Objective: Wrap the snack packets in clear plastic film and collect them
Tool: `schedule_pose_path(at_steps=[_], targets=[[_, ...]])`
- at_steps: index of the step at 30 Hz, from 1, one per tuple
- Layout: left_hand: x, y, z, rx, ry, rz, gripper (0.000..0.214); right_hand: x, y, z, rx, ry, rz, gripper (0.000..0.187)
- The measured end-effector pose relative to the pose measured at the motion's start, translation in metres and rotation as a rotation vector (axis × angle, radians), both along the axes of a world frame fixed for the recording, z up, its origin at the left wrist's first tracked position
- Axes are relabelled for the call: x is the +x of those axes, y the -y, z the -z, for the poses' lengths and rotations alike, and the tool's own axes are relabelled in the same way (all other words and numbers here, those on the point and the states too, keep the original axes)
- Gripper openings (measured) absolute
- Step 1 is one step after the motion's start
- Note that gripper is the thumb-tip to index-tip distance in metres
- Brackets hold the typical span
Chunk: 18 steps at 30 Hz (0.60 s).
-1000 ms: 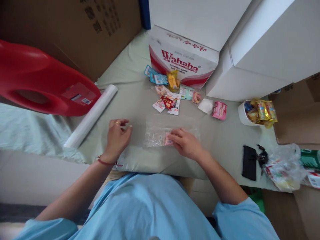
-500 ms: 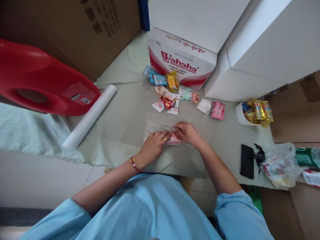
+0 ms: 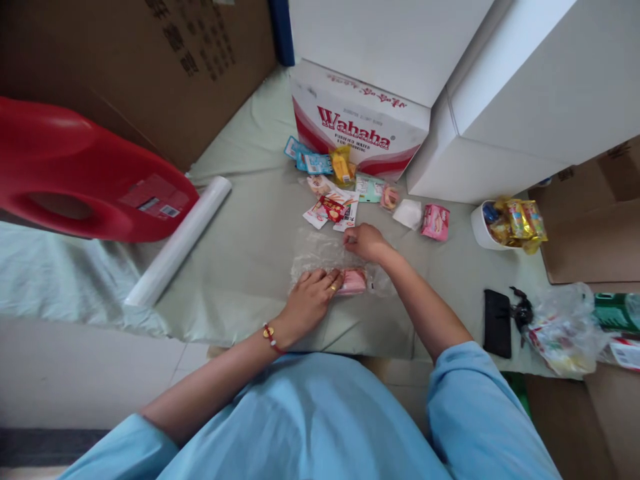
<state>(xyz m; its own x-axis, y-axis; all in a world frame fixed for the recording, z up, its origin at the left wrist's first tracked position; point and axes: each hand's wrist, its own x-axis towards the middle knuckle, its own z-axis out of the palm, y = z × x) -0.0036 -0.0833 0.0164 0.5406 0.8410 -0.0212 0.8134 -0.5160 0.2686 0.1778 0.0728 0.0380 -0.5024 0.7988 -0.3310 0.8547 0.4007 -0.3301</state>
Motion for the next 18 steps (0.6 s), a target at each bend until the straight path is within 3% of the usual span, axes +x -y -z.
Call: schedule_pose_path(at_steps=[5,10,14,18], targets=[[0.0,0.003,0.002,0.006,0.006,-0.007,0.048,0.019,0.024,-0.013,0.291,-0.337,-0.3,0.009],[0.0,0.005,0.007,0.027,0.037,-0.009,0.041,0.027,0.072,-0.023,0.258,-0.095,-0.504,0.018],[-0.006,0.005,0.018,-0.001,0.092,-0.009,0.04,0.03,0.103,-0.01,0.236,-0.015,-0.526,0.022],[-0.021,0.003,0.035,-0.016,0.24,0.006,0.048,0.034,0.118,0.014,0.265,-0.166,-0.39,0.031]])
